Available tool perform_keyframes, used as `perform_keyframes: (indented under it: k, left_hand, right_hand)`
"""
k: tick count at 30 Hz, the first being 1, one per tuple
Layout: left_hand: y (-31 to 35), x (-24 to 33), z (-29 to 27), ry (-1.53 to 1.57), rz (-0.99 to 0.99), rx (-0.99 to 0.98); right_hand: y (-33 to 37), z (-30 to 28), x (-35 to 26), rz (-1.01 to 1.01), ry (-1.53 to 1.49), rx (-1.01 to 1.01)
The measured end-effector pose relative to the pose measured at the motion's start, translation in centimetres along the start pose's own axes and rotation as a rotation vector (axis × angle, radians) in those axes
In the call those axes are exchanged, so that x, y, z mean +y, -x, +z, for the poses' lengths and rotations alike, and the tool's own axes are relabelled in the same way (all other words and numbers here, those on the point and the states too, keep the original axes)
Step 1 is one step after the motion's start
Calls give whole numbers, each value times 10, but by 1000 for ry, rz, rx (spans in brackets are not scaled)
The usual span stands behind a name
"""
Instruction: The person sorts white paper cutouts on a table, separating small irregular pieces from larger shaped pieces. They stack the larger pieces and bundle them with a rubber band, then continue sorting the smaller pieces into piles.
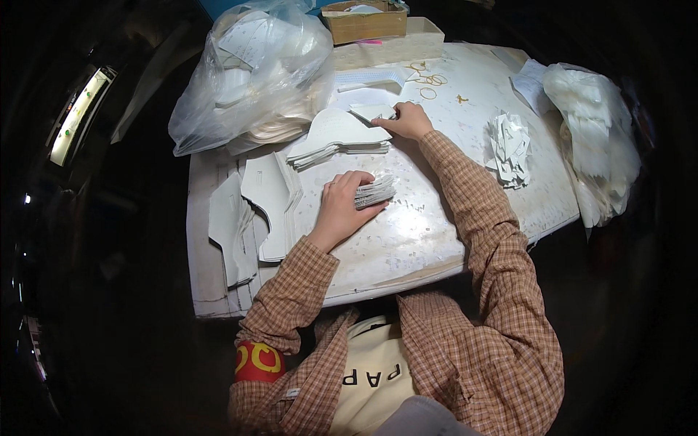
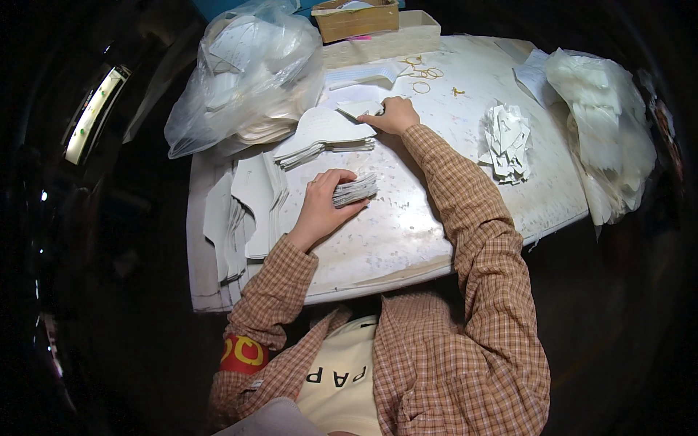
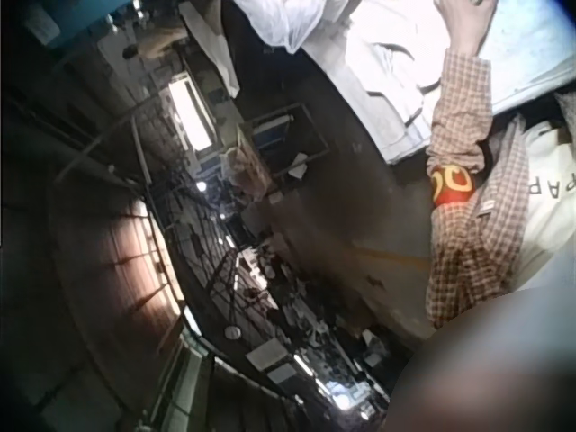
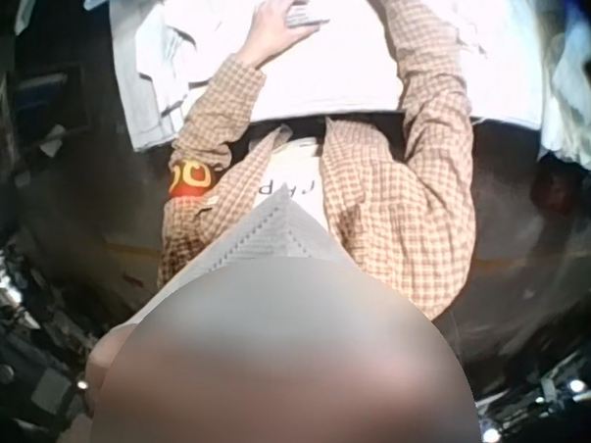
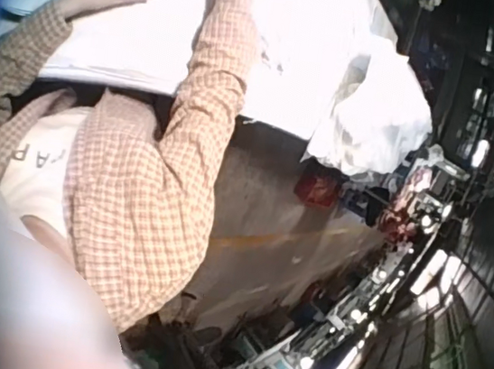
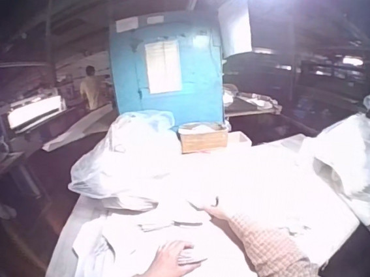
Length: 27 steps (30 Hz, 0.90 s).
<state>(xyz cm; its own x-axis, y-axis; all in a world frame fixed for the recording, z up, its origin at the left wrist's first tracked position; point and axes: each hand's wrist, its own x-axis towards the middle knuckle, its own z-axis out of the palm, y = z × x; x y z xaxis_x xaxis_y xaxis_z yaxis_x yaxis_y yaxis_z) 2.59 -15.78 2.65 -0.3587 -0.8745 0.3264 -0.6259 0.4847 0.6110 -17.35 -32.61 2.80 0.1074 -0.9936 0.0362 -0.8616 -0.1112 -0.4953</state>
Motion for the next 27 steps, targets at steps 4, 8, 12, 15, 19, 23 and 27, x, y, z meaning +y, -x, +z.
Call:
perform_keyframes:
  k: [4, 8, 12, 15, 19, 23, 27]
  left_hand:
    - [-3, -7, 1, 7, 42, -7]
    - [-1, -5, 5, 111, 84, 42]
    - [0, -2, 4, -53, 209, 52]
    - [1, 4, 2, -13, 273, 13]
    - [3, 16, 8, 15, 224, 80]
    - [-3, 13, 6, 81, 96, 0]
    - [-2, 7, 8, 33, -77, -157]
  right_hand:
    - [4, 8, 6, -38, -168, 190]
    - [29, -21, 10, -194, -412, 321]
    - [81, -34, 8, -532, -534, 212]
    - [116, -22, 7, -481, -284, -21]
    - [134, -8, 10, -505, -491, -103]
    - [138, -7, 13, -534, -595, -236]
    - [153, -4, 11, -604, -148, -1]
